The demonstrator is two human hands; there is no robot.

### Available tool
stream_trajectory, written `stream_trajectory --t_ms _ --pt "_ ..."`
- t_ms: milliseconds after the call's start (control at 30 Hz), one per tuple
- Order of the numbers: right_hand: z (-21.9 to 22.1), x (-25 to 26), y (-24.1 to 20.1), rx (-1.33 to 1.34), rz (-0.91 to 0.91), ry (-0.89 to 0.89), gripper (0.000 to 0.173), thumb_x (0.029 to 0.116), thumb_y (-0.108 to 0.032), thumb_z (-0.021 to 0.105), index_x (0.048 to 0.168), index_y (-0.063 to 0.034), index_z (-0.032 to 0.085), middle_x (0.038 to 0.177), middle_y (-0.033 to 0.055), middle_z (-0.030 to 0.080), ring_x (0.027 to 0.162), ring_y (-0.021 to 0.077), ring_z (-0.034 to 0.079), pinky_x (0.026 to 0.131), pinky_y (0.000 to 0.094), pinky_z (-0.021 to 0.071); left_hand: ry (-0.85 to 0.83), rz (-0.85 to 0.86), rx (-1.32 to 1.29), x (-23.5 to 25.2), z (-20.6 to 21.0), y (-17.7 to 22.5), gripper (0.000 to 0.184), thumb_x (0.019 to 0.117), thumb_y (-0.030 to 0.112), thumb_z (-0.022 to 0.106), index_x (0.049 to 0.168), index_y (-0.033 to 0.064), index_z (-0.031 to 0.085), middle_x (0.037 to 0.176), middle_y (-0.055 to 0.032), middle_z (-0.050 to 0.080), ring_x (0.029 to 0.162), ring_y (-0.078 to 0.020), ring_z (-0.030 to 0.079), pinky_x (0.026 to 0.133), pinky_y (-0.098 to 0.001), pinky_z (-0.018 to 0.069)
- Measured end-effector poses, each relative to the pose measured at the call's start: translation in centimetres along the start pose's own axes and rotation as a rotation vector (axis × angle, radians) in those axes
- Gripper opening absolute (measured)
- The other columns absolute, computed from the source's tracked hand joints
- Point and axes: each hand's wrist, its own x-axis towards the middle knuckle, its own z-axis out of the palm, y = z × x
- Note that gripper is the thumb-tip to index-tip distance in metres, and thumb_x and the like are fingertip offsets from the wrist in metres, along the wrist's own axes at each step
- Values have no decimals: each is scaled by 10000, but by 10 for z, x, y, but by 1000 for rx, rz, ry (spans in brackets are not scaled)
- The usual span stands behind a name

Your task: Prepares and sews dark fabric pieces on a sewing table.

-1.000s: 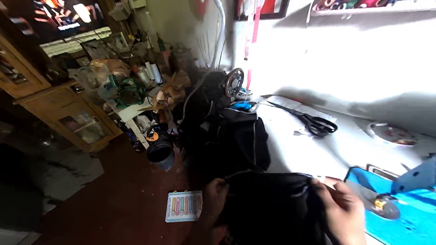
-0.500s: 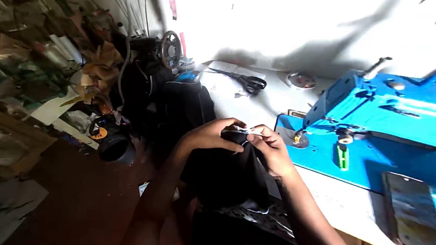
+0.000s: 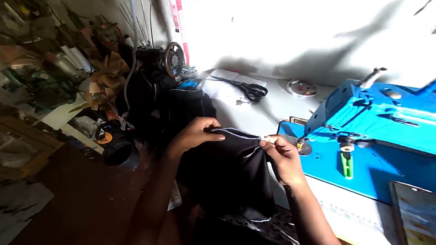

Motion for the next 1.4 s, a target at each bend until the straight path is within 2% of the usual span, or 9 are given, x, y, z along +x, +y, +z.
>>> stream_trajectory --t_ms 133,200,333,500,633,800,1033,1200,1400 --pt "0 0 -1 -6 16 13 110 988 -52 608 1024 -134 671 825 -138 709 742 -39 646 714 163 543 83 -15 -12 -2 6 6 120 898 12 714 1010 -26 731 916 -43 719 804 -42 641 746 -218 543" --pt "0 -1 0 -6 21 22 104 987 -54 611 1023 -130 672 844 -132 719 760 -34 657 729 168 553 120 -30 -19 0 9 7 80 920 23 702 980 -21 732 889 -22 713 768 -14 624 717 -194 530" --pt "3 -4 -1 15 45 55 110 990 -39 596 1036 -113 662 860 -114 725 768 -24 666 734 172 560 195 -72 -13 4 15 8 37 901 27 732 906 -6 716 845 -29 698 745 -33 619 692 -209 524" --pt "9 -6 -2 34 109 110 100 998 -29 573 1049 -87 636 851 -89 727 761 -11 676 733 176 570 251 -2 55 8 21 2 125 868 49 783 836 -3 674 767 -30 662 698 -44 606 656 -213 515" --pt "7 -5 -3 25 159 115 87 998 -31 574 1045 -73 634 837 -75 728 753 -7 679 722 179 571 227 67 119 10 22 0 88 891 55 763 894 -7 700 808 -38 685 724 -50 625 693 -217 534" --pt "3 -4 -6 30 205 92 100 1008 -44 548 1049 -81 632 809 -77 728 713 -6 670 674 181 562 139 64 115 11 19 -1 119 931 49 712 1009 -31 754 958 -73 737 883 -60 681 827 -242 565" --pt "-3 -6 -7 -13 186 43 164 1000 -40 504 1090 -62 639 885 -68 714 808 5 671 760 205 569 190 108 99 14 22 -3 71 913 56 727 919 -14 731 972 -75 714 904 -91 675 812 -264 573" --pt "-10 -9 -9 9 180 -2 224 1014 -61 468 1131 -62 659 929 -65 715 848 21 671 784 228 574 207 106 111 15 25 5 73 895 57 756 880 -6 722 895 -56 721 814 -68 676 742 -236 574" --pt "-10 -13 -13 22 157 22 210 1037 -77 481 1018 -96 689 850 -85 708 779 -1 662 737 201 566 231 119 111 15 28 10 110 874 68 782 819 5 710 851 -36 695 770 -51 645 696 -209 546"
